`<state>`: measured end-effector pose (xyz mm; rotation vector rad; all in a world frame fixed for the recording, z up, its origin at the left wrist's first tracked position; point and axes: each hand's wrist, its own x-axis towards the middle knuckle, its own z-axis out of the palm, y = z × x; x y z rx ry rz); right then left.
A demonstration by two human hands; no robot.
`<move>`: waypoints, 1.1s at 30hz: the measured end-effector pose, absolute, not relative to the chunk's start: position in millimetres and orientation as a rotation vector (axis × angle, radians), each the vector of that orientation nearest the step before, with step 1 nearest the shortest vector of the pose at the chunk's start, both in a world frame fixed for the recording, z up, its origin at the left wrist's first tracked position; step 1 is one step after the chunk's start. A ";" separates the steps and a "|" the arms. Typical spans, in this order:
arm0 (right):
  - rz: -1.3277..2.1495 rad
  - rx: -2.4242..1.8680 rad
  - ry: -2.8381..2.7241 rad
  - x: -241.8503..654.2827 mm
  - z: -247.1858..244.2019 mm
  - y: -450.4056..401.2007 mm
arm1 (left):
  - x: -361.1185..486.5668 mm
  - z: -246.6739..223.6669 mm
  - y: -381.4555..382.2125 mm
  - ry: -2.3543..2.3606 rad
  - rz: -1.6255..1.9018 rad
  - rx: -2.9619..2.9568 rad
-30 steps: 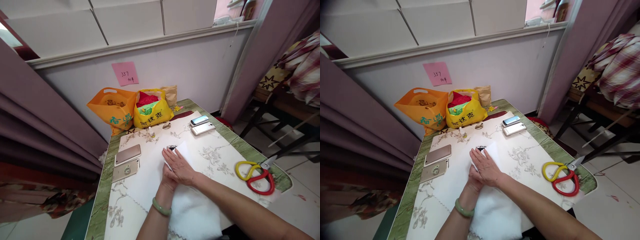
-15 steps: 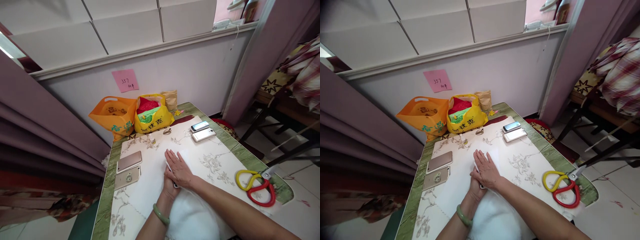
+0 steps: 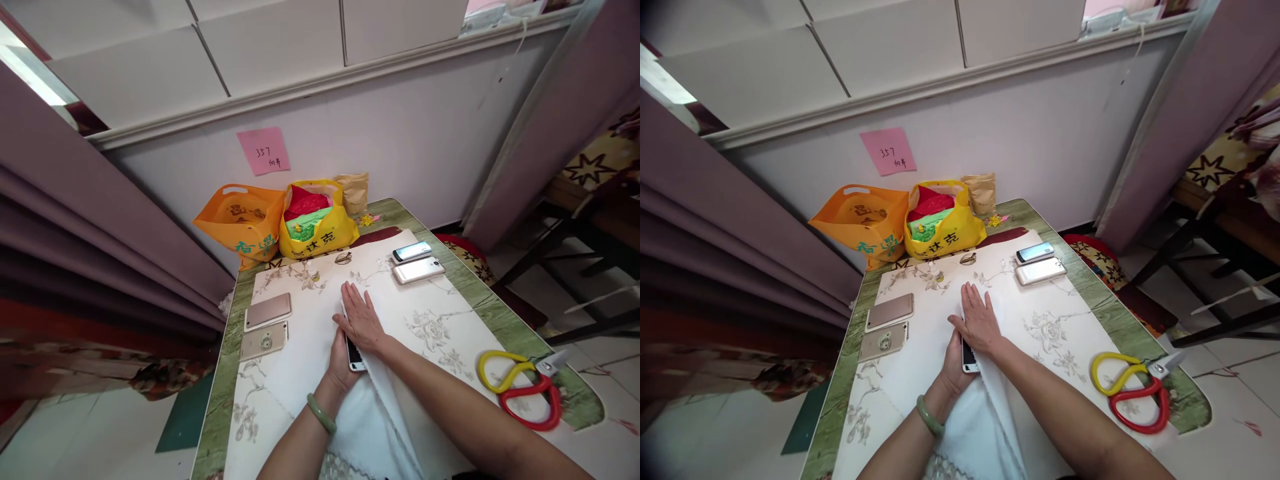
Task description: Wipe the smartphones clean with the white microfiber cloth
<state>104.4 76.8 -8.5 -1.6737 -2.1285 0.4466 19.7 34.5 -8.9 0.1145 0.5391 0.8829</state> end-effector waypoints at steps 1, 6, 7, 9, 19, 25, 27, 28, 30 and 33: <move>0.437 -1.670 -2.134 104.5 -9.7 76.9 | 19.6 -9.2 34.7 0.534 0.879 0.114; 0.406 -1.622 -2.224 105.0 -13.4 75.1 | 22.0 -14.6 32.6 0.515 0.945 0.108; 0.404 -1.608 -2.245 104.9 -13.5 75.1 | 22.7 -15.7 32.0 0.521 0.967 0.104; 0.402 -1.587 -2.278 104.2 -13.6 77.0 | 23.7 -17.3 31.7 0.524 0.998 0.096; 0.524 -1.291 -2.614 105.9 -7.8 107.6 | 21.9 -24.8 40.8 0.450 1.094 0.036; 0.422 -1.305 -2.592 111.4 -8.2 96.0 | 23.3 -23.8 37.8 0.476 1.043 0.025; 0.364 -1.295 -2.583 114.1 -9.0 89.5 | 23.7 -22.3 35.9 0.455 1.017 0.043; 0.338 -1.283 -2.584 115.5 -9.1 86.4 | 23.6 -21.4 35.0 0.443 1.005 0.055; 0.296 -1.243 -2.594 118.2 -8.5 79.8 | 22.4 -20.1 33.5 0.434 0.990 0.073; 0.252 -1.139 -2.625 121.0 -7.0 66.6 | 18.2 -22.3 32.5 0.474 0.995 0.100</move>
